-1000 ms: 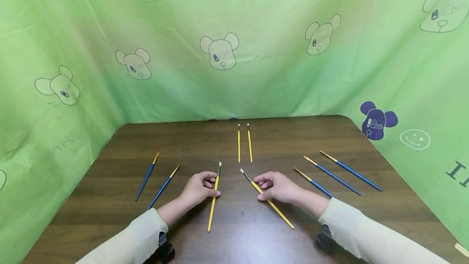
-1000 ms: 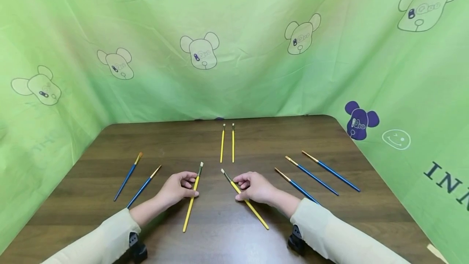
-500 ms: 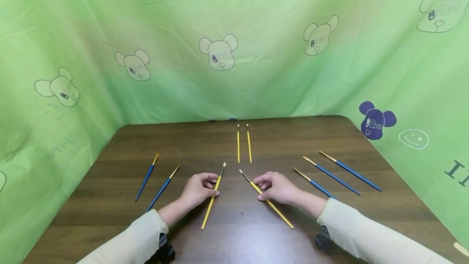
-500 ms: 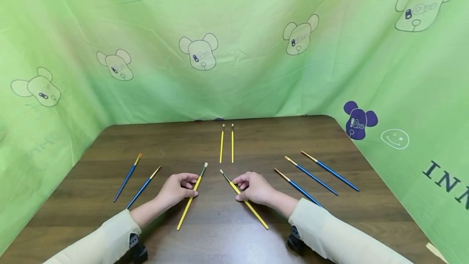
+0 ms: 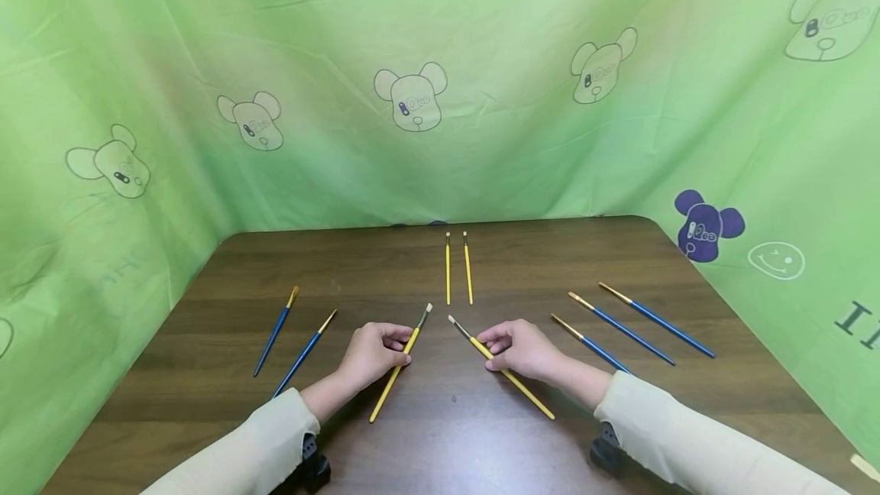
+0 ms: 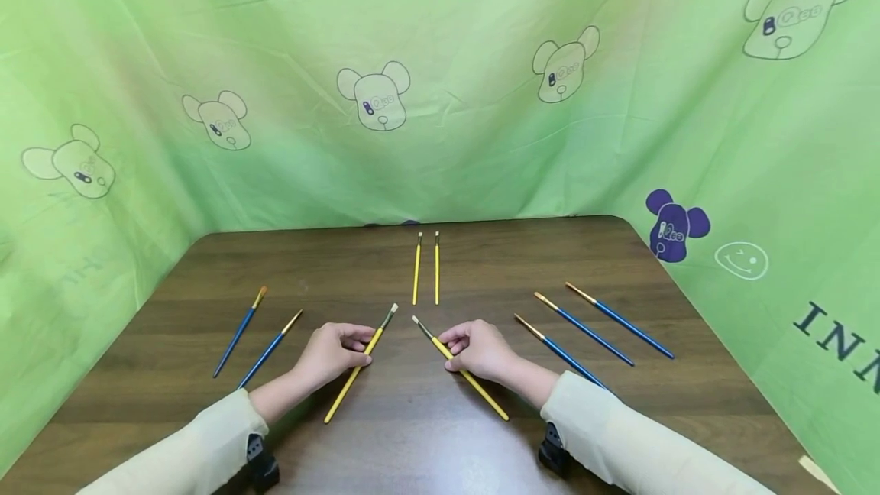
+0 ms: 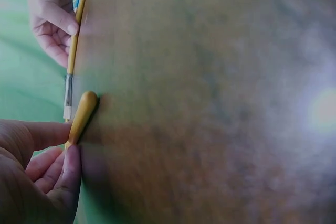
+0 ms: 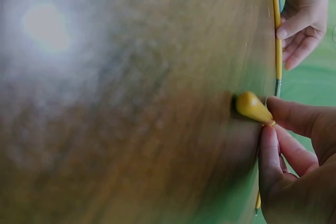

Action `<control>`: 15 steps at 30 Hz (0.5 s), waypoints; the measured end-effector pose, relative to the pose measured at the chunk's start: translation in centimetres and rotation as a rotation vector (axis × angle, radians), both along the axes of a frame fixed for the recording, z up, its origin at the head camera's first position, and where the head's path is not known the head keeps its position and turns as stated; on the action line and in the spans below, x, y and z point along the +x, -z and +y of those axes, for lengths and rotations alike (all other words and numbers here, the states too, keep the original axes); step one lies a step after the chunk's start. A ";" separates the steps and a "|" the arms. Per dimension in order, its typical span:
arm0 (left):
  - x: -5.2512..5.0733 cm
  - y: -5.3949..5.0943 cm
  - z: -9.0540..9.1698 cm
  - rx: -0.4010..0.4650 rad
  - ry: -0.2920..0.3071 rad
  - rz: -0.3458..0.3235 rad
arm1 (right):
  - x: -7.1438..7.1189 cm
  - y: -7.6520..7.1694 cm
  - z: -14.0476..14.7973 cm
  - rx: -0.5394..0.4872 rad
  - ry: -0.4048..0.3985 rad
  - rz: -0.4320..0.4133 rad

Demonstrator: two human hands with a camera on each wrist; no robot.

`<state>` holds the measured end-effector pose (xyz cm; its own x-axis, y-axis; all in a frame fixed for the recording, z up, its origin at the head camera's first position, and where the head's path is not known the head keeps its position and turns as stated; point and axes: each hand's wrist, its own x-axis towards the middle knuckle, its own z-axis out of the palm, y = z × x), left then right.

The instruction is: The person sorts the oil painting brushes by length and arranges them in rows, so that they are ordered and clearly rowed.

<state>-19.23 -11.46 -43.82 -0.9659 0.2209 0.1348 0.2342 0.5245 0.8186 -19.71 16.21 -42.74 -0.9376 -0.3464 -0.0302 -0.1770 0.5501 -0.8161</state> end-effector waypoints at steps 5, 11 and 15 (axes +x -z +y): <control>-0.2 -0.1 0.2 0.009 0.001 -0.008 | -0.1 0.0 0.0 0.011 0.013 0.004; -0.2 -0.2 0.1 0.047 -0.004 -0.048 | -0.1 -0.1 0.1 0.007 0.016 -0.010; -0.1 -0.3 0.1 0.096 -0.012 -0.100 | -0.1 -0.3 0.1 -0.002 0.019 -0.025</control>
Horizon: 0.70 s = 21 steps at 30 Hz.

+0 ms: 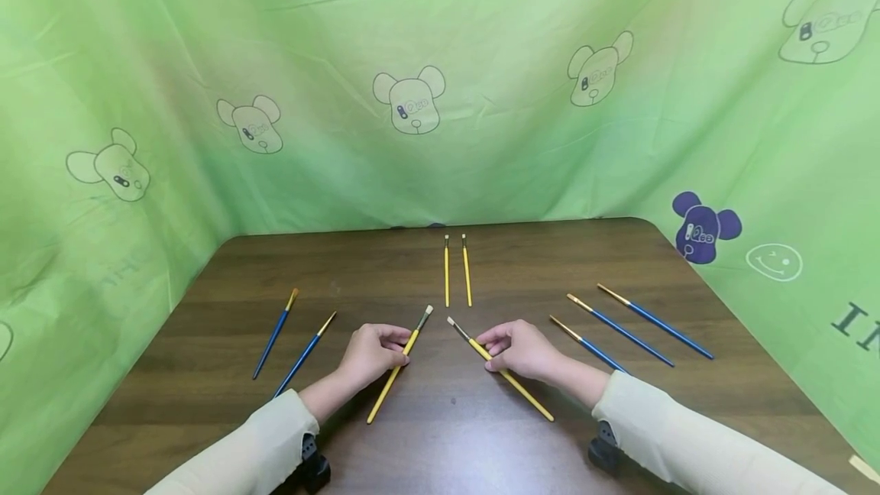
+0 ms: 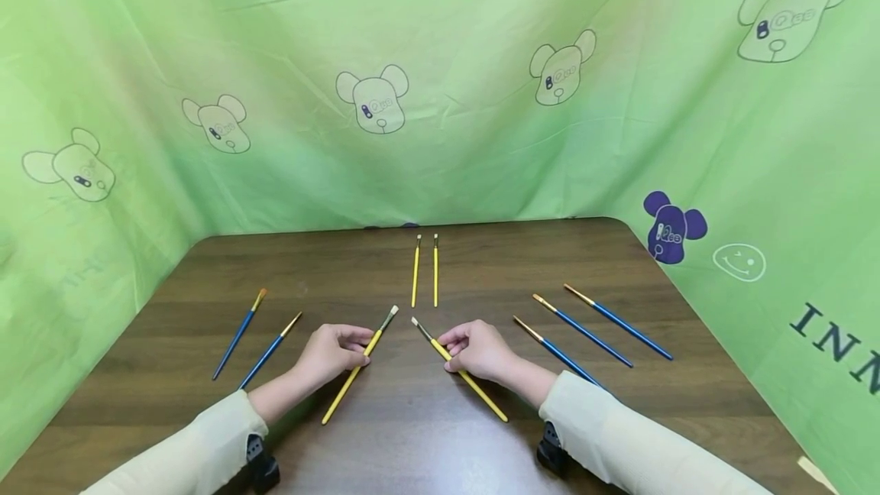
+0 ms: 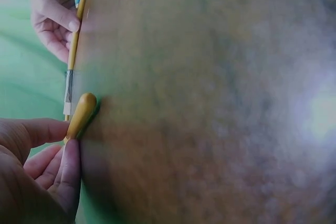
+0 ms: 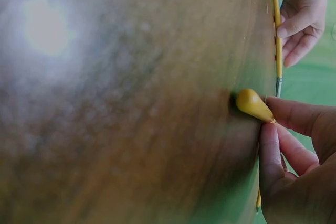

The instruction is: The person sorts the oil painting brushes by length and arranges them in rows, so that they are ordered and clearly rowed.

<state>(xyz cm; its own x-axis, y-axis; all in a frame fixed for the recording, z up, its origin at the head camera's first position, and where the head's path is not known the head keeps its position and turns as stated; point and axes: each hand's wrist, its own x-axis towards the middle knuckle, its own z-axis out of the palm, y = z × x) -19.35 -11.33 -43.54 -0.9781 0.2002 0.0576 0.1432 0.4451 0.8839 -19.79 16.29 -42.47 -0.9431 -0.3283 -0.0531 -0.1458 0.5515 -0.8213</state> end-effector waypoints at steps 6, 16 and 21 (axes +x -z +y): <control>-0.1 -0.1 0.1 0.084 -0.013 -0.086 | 0.0 0.1 0.1 -0.045 0.001 -0.019; 0.0 -0.2 -0.1 0.114 -0.004 -0.115 | 0.2 -0.5 0.1 -0.147 -0.004 -0.082; 0.1 -0.3 -0.2 0.114 -0.024 -0.131 | 0.5 -0.6 0.1 -0.169 0.003 -0.089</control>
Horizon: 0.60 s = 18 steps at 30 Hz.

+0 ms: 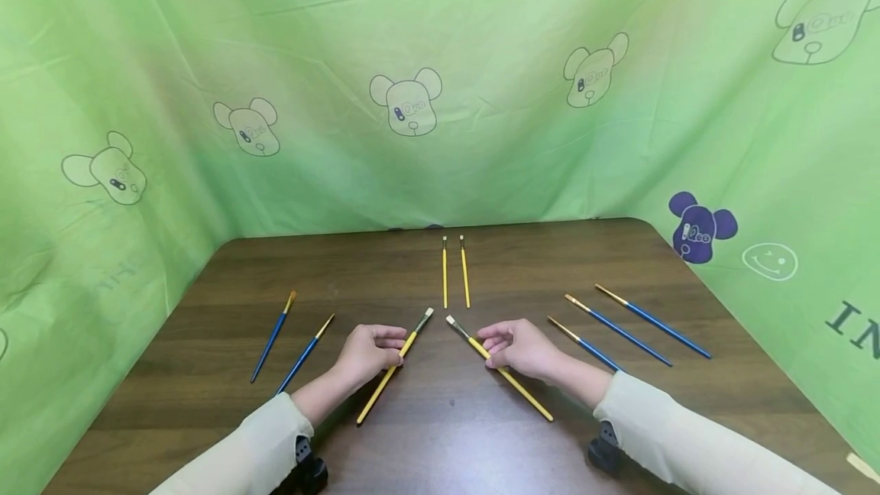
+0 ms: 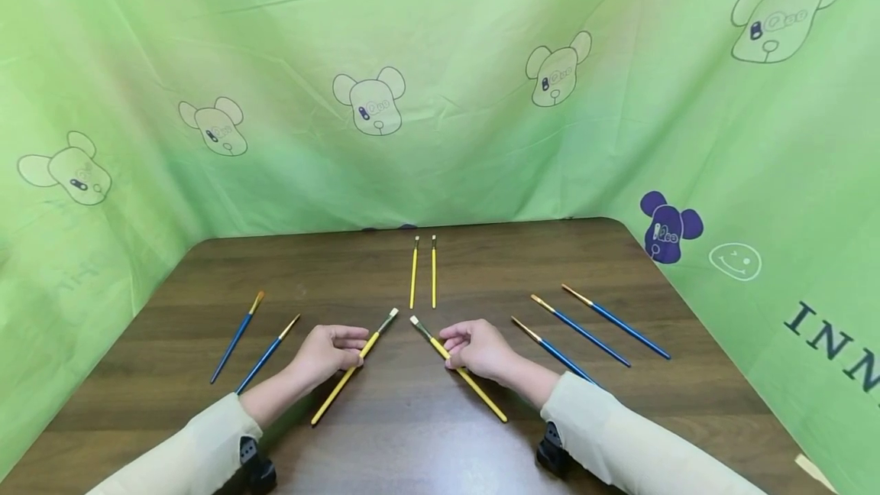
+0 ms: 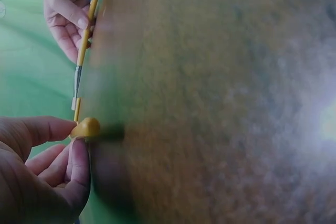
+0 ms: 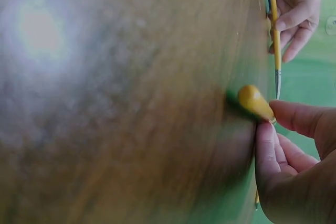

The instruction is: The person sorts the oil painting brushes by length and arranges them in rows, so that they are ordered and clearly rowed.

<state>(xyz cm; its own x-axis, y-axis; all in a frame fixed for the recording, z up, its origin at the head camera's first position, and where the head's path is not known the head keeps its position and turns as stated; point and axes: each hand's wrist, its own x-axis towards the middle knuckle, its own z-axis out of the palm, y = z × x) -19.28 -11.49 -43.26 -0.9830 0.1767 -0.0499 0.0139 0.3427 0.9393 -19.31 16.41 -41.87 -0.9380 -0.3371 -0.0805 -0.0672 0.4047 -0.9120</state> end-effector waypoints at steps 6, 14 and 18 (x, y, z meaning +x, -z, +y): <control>0.2 -0.3 0.1 -0.005 -0.011 -0.010 | 0.1 0.0 0.0 0.003 0.014 0.025; 0.0 -0.7 0.2 0.082 -0.020 -0.039 | 0.0 -0.7 -0.1 0.007 0.058 0.035; -0.2 -0.9 0.3 0.091 -0.036 -0.040 | -0.4 -1.1 -0.1 -0.017 0.070 0.020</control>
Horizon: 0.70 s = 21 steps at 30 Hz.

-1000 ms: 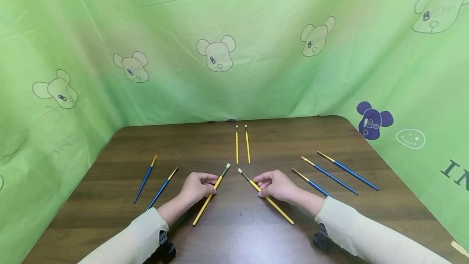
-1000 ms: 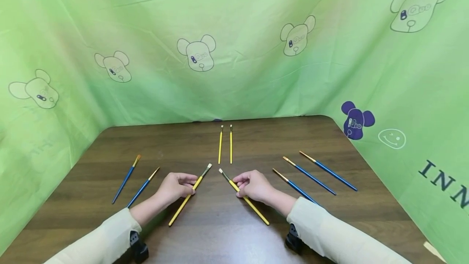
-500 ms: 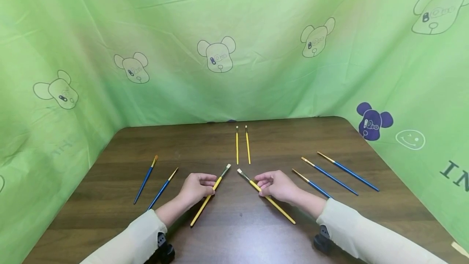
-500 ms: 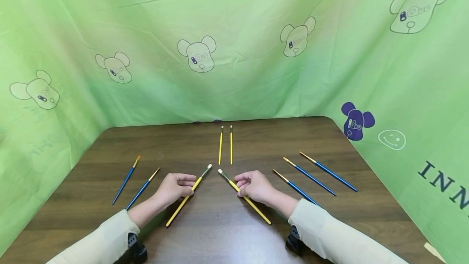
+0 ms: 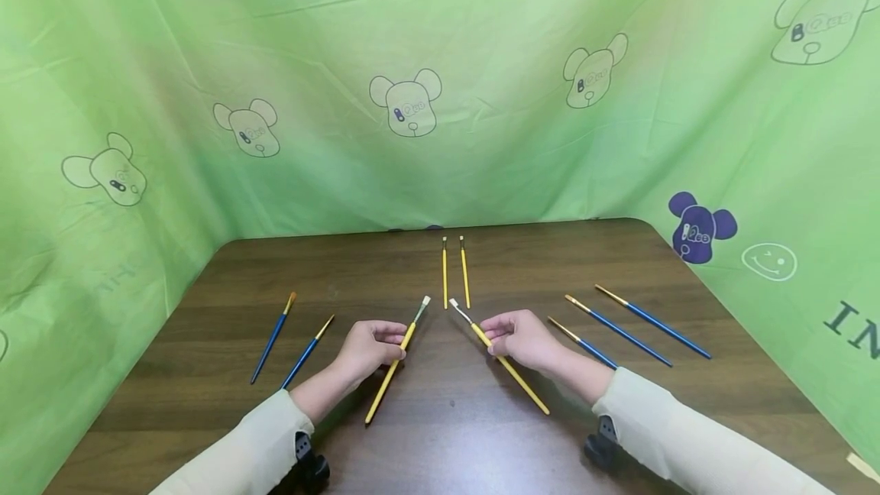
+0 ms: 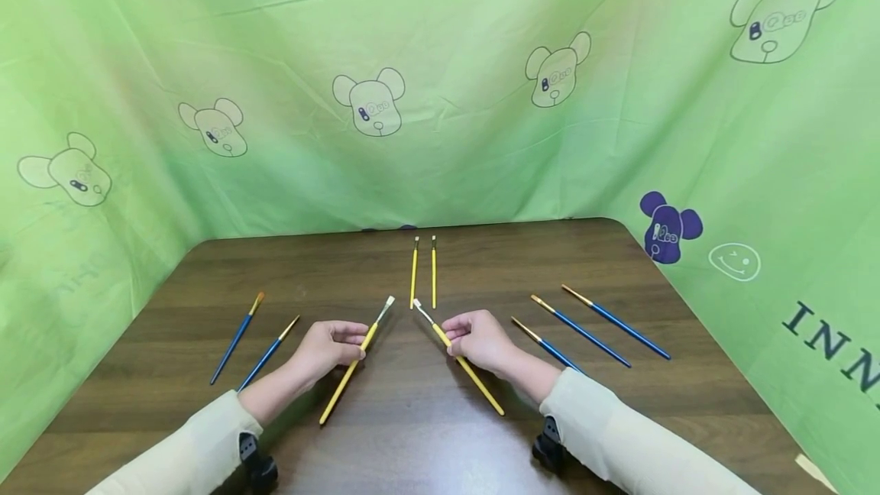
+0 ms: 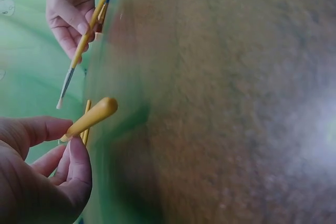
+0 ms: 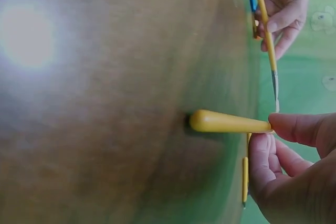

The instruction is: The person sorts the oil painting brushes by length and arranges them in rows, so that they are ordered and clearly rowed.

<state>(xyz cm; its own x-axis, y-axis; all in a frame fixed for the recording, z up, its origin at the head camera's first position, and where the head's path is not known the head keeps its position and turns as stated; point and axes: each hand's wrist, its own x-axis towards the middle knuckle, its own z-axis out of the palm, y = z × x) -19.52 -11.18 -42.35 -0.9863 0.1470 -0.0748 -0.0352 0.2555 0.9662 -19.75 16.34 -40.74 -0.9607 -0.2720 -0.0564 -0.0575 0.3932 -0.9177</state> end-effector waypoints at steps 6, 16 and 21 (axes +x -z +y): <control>-0.2 -0.3 0.3 0.000 -0.037 -0.030 | -0.8 -0.6 0.1 -0.021 -0.010 -0.043; -1.2 -0.8 0.7 0.034 -0.080 -0.067 | -2.5 -1.9 0.9 -0.032 0.010 -0.102; -1.9 -0.9 0.8 0.063 -0.094 -0.089 | -3.4 -2.6 1.1 -0.065 0.040 -0.146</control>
<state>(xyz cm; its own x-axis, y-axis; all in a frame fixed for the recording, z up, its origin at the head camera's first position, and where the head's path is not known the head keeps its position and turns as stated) -21.40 -10.35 -41.44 -0.9858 0.0614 -0.1564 -0.1427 0.1860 0.9721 -23.11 17.43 -38.18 -0.9537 -0.2415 -0.1791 0.0924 0.3316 -0.9389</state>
